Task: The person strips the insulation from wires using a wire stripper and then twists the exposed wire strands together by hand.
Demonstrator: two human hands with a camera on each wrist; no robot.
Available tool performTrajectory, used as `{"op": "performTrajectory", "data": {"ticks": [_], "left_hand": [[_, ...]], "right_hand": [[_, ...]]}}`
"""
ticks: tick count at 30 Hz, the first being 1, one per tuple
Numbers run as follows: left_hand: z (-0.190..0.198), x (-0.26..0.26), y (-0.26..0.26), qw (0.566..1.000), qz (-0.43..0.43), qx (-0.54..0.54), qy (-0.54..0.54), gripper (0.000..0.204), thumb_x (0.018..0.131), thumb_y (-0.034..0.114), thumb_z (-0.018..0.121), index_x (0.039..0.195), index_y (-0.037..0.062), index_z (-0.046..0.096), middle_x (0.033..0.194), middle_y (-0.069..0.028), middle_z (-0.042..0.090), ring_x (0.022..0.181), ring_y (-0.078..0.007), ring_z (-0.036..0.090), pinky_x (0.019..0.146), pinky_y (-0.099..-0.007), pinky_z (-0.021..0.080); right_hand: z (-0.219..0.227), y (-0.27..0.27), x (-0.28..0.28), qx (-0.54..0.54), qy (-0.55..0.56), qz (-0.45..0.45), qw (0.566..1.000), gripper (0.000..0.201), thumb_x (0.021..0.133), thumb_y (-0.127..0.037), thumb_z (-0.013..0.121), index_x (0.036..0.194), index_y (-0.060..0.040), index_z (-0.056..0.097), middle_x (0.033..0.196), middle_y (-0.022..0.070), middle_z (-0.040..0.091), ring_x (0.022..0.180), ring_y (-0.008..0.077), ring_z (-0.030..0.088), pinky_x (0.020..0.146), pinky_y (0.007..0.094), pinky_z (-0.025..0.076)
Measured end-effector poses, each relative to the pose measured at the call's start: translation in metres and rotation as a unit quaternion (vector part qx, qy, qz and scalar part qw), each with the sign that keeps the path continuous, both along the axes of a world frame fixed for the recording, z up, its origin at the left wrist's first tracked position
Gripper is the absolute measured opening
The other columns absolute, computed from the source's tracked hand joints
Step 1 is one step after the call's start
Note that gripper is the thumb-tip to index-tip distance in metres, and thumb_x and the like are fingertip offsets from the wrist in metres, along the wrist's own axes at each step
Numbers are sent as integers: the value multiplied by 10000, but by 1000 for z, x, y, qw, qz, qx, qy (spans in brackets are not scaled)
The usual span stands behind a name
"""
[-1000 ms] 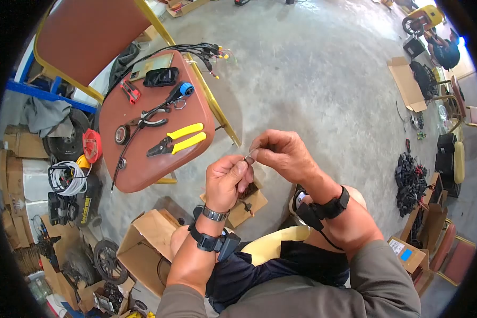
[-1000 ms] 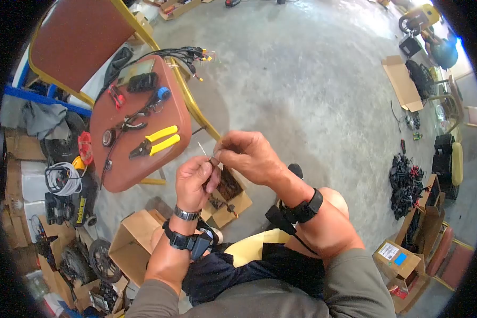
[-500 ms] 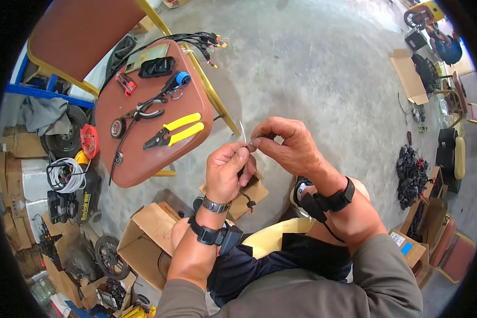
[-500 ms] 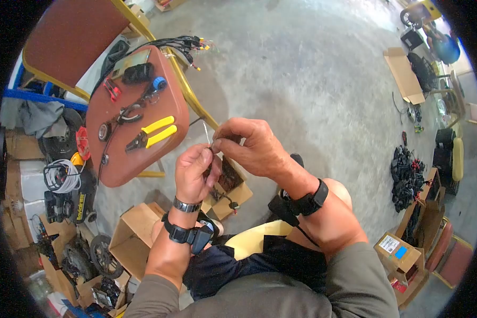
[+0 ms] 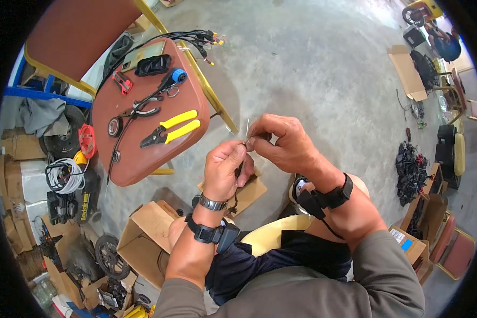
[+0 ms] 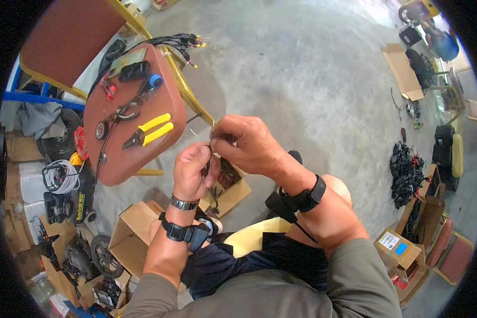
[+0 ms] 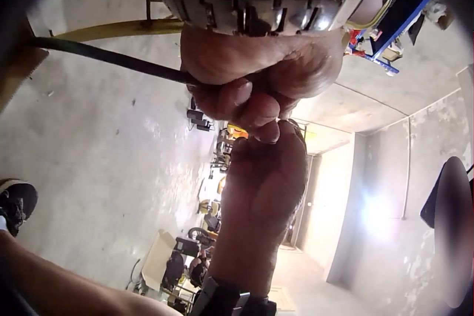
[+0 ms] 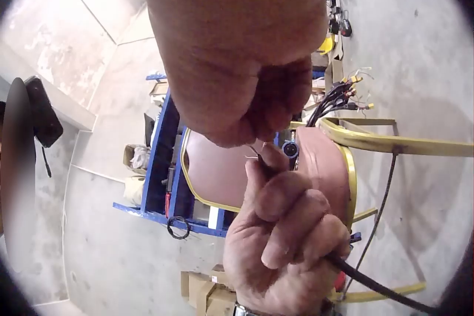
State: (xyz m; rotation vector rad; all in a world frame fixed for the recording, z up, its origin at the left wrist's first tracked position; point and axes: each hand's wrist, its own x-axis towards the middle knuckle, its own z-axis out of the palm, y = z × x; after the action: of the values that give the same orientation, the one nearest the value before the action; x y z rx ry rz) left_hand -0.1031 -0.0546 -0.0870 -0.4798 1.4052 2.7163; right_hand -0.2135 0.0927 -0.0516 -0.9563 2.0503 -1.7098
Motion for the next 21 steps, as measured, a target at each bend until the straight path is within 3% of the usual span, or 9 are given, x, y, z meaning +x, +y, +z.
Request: {"op": "performTrajectory", "data": {"ticks": [9, 12, 15, 18, 21], "left_hand": [[-2, 2, -2, 1000, -8, -1, 11, 279, 984, 282, 579, 1018, 11, 633, 625, -74, 591, 411, -113, 460, 388, -228, 337], [-4, 2, -3, 999, -1, -36, 4, 275, 984, 281, 580, 1014, 13, 633, 620, -67, 582, 418, -114, 461, 393, -226, 336], [-3, 3, -4, 998, 1, -54, 7, 274, 979, 284, 589, 1008, 15, 635, 615, -59, 576, 417, -113, 458, 394, -222, 330], [0, 3, -3, 998, 8, -56, 15, 273, 974, 284, 597, 1005, 16, 637, 609, -56, 574, 418, -112, 459, 390, -220, 320], [0, 4, -3, 999, 3, -35, 4, 272, 975, 283, 596, 1003, 15, 635, 610, -58, 580, 417, -113, 459, 388, -217, 317]], "right_hand": [[-4, -2, 2, 4, -9, 1, 1000, 84, 782, -52, 669, 846, -5, 640, 744, 127, 651, 667, 209, 659, 619, 317, 519], [-2, -2, 1, -1, -16, 8, 1000, 54, 800, 10, 635, 852, -5, 638, 737, 55, 656, 685, 104, 612, 609, 263, 475], [2, -1, 1, 20, -13, -8, 1000, 53, 801, 10, 636, 851, -4, 644, 725, 48, 642, 658, 97, 576, 599, 263, 462], [6, 1, 0, 28, -14, -1, 1000, 89, 790, -55, 673, 850, 6, 652, 735, 122, 653, 663, 184, 655, 618, 311, 518], [4, -1, 0, 12, -10, -6, 1000, 87, 787, -56, 671, 846, 5, 650, 731, 124, 649, 654, 203, 654, 611, 318, 515]]}}
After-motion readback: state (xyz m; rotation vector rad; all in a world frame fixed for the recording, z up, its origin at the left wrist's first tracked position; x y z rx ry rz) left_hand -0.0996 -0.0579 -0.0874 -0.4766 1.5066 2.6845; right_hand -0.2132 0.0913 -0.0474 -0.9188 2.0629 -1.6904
